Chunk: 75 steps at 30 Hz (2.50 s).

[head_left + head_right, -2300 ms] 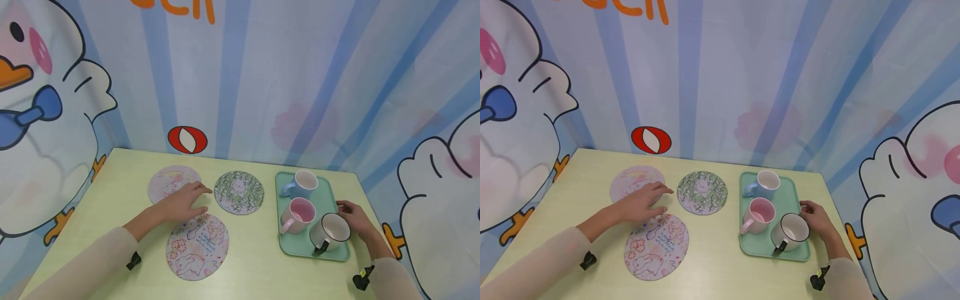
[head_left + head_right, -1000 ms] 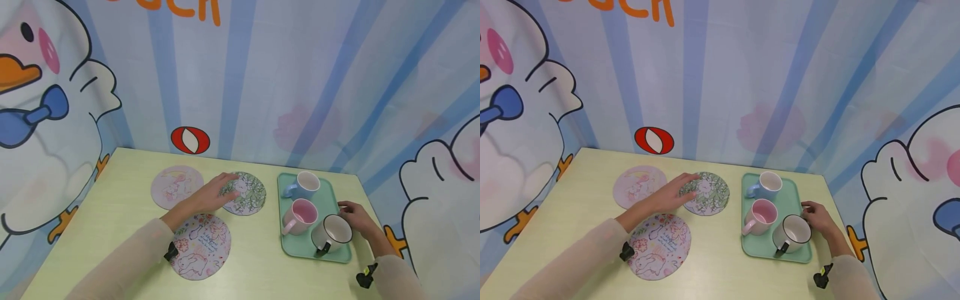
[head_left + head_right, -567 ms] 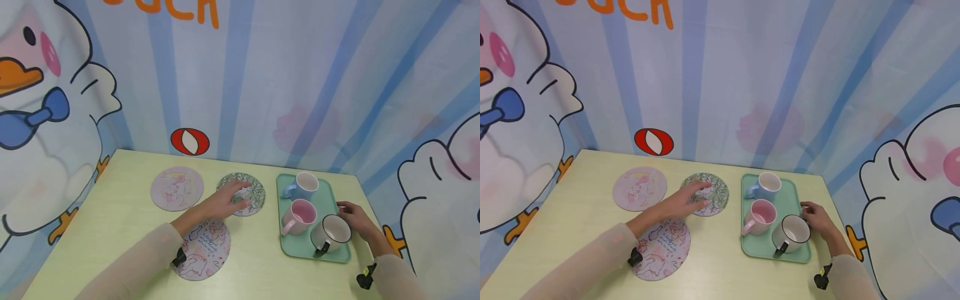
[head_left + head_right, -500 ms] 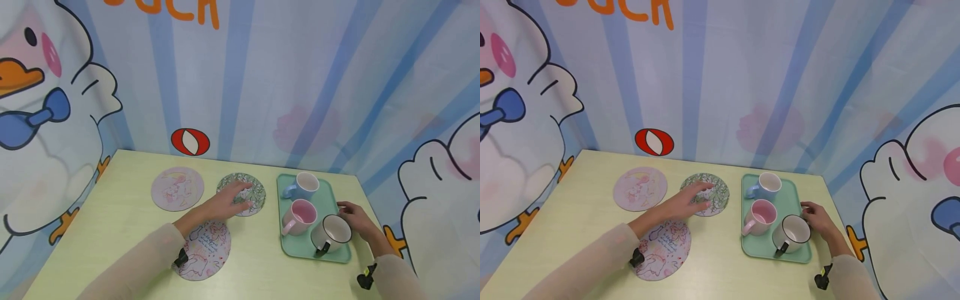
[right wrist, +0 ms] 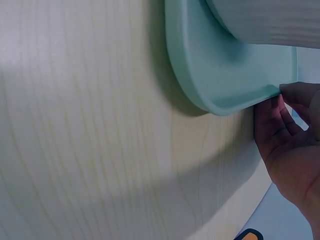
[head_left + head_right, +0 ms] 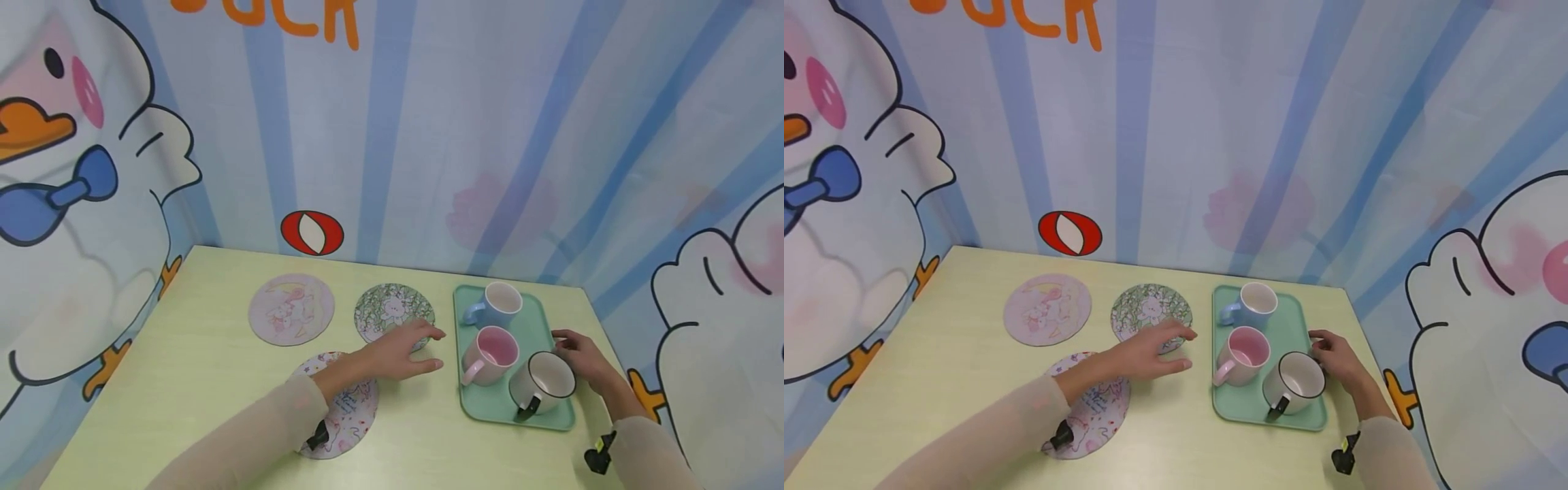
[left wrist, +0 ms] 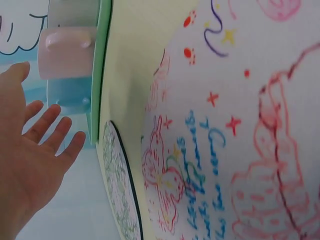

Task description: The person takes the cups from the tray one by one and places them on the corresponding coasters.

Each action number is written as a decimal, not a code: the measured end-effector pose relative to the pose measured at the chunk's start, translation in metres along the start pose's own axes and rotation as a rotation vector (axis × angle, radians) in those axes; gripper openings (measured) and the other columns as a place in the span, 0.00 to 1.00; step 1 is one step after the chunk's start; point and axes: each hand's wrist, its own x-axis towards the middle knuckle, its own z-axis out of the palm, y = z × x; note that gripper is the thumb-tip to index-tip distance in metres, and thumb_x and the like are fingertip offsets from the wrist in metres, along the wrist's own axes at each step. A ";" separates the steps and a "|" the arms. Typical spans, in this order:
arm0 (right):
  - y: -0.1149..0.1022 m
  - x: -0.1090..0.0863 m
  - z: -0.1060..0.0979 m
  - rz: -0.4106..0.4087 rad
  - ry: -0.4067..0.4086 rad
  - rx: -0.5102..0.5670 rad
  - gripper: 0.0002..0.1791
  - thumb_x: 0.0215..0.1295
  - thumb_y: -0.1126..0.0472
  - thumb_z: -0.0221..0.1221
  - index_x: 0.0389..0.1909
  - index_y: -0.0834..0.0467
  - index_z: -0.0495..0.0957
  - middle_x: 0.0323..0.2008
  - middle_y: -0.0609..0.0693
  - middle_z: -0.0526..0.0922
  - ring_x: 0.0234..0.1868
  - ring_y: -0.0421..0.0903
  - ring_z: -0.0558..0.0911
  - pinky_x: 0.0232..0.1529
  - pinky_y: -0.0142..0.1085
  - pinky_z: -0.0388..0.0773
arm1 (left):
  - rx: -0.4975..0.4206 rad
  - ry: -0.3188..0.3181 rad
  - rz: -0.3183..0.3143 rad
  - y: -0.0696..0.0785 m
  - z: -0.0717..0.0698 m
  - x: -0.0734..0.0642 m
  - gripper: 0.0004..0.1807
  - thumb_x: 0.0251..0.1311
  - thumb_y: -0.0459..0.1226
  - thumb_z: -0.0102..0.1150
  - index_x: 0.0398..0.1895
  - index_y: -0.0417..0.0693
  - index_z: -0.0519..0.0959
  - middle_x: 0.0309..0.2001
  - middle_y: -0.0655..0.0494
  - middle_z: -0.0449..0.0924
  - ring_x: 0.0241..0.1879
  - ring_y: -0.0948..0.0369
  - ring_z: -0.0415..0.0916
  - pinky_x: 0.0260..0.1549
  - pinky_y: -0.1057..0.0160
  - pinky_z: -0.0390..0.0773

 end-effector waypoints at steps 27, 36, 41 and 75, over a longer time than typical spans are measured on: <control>0.008 0.001 0.003 -0.024 0.033 0.021 0.26 0.80 0.64 0.50 0.72 0.75 0.65 0.49 0.64 0.79 0.44 0.50 0.78 0.41 0.40 0.78 | -0.137 -0.014 0.066 0.029 0.050 0.020 0.21 0.78 0.46 0.59 0.66 0.47 0.78 0.58 0.56 0.81 0.59 0.66 0.78 0.59 0.70 0.76; 0.001 0.001 0.002 -0.020 0.024 0.019 0.25 0.82 0.66 0.50 0.73 0.74 0.65 0.51 0.66 0.79 0.47 0.52 0.78 0.43 0.41 0.78 | -0.285 -0.024 0.017 0.034 0.056 0.023 0.19 0.76 0.42 0.63 0.64 0.44 0.78 0.55 0.59 0.84 0.55 0.70 0.79 0.52 0.71 0.79; 0.000 0.001 0.002 -0.021 0.027 0.013 0.25 0.82 0.66 0.49 0.73 0.74 0.65 0.50 0.65 0.79 0.45 0.51 0.78 0.42 0.42 0.78 | -0.400 -0.049 0.000 0.038 0.056 0.025 0.19 0.76 0.42 0.63 0.63 0.44 0.79 0.54 0.59 0.84 0.54 0.71 0.79 0.51 0.73 0.79; 0.002 0.000 0.003 -0.001 0.031 0.022 0.26 0.82 0.65 0.50 0.73 0.74 0.64 0.50 0.66 0.79 0.47 0.54 0.79 0.42 0.43 0.78 | -0.601 0.047 -0.200 0.061 0.084 0.045 0.20 0.86 0.43 0.41 0.41 0.41 0.79 0.25 0.59 0.78 0.28 0.68 0.79 0.33 0.70 0.79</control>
